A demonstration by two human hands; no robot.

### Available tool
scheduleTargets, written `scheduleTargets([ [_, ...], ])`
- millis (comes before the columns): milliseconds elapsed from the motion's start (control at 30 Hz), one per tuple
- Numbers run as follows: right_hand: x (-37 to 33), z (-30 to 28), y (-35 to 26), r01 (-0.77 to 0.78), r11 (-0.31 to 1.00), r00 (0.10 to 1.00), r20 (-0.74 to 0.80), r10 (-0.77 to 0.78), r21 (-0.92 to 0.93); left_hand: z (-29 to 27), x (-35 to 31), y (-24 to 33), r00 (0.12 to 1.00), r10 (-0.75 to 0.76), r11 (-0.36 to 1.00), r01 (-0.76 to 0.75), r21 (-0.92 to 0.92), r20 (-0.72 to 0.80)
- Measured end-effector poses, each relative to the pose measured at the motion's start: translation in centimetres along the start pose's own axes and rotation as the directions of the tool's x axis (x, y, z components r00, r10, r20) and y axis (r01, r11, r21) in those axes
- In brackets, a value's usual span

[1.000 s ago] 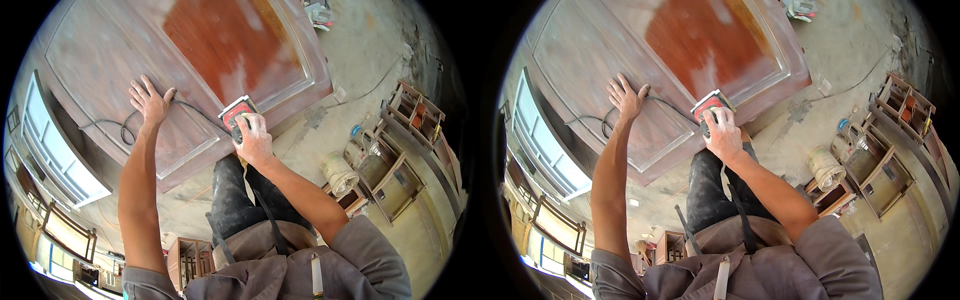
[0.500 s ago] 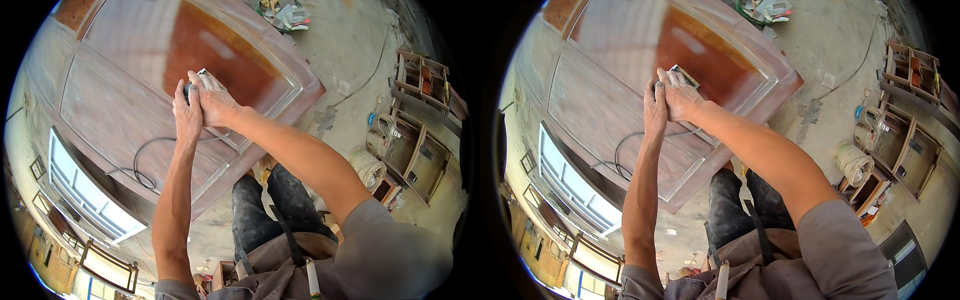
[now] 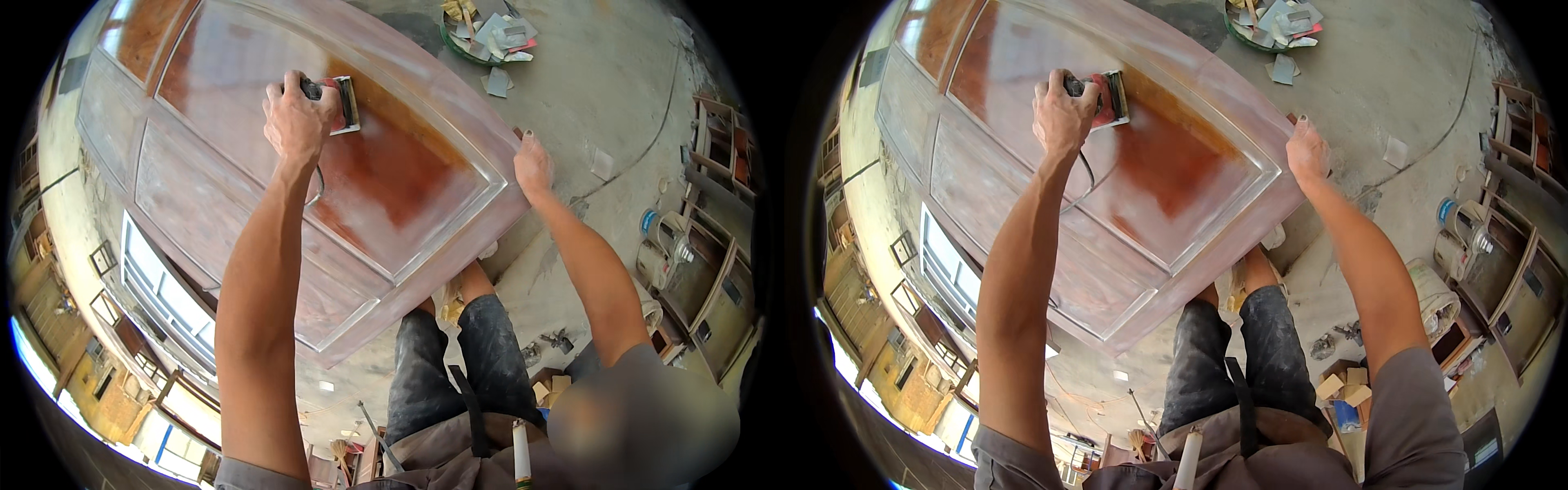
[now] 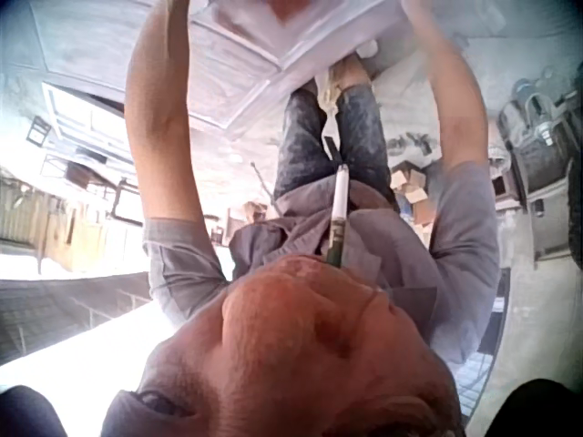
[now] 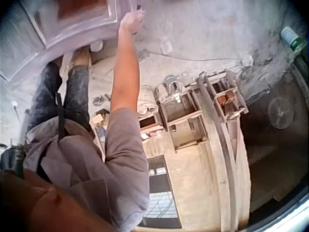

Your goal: The person uses an electric sander to sand the surface of a large wooden door lying flat on the floor. They move the sander across the panels and edges of the door, removing the existing finish.

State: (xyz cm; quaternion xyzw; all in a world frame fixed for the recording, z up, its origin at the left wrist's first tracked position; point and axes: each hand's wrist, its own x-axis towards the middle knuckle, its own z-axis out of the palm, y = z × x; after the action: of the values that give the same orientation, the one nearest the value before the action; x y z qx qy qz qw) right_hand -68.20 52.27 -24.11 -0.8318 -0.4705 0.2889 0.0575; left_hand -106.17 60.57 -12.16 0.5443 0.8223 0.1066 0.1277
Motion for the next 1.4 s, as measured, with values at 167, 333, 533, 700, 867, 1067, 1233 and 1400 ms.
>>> scheduleTargets([
  [167, 1.1, 0.6, -2.2, -0.26, 0.966, 0.966, -0.012, 0.259, -0.01, 0.7, 0.5, 1.0, 0.996, 0.083, 0.995, -0.082, 0.06, -0.013],
  [333, 1.8, 1.0, -0.1, 0.123, 0.992, 0.985, -0.114, -0.127, -0.04, 1.9, -3.8, 4.8, 0.989, 0.146, 0.989, -0.147, 0.019, 0.03],
  [533, 1.4, 0.4, -1.4, 0.097, 0.995, 0.995, -0.018, -0.096, 0.008, 3.0, -9.9, 8.5, 0.97, 0.202, 0.979, -0.205, 0.008, 0.135],
  [700, 2.1, 0.6, -1.0, 0.103, 0.994, 0.994, -0.041, -0.102, 0.023, 4.1, -15.1, 12.3, 0.94, 0.287, 0.958, -0.275, -0.085, 0.187],
  [867, 2.4, 0.9, -0.3, 0.126, 0.992, 0.991, -0.032, -0.126, -0.007, 5.3, -19.0, 13.3, 0.862, 0.466, 0.884, -0.445, -0.145, 0.199],
  [1067, 2.0, 0.8, -0.7, 0.088, 0.996, 0.996, -0.023, -0.089, -0.03, 4.2, -13.9, 11.3, 0.875, 0.445, 0.895, -0.427, -0.132, 0.19],
  [1233, 2.5, 1.1, 0.0, 0.079, 0.997, 0.997, -0.009, -0.079, -0.018, 2.0, -6.2, 7.8, 0.902, 0.397, 0.917, -0.395, -0.05, 0.168],
  [1400, 2.3, 1.5, 0.0, 0.11, 0.994, 0.993, -0.038, -0.111, -0.029, 1.0, 1.0, 3.7, 0.923, 0.371, 0.927, -0.374, 0.018, 0.102],
])
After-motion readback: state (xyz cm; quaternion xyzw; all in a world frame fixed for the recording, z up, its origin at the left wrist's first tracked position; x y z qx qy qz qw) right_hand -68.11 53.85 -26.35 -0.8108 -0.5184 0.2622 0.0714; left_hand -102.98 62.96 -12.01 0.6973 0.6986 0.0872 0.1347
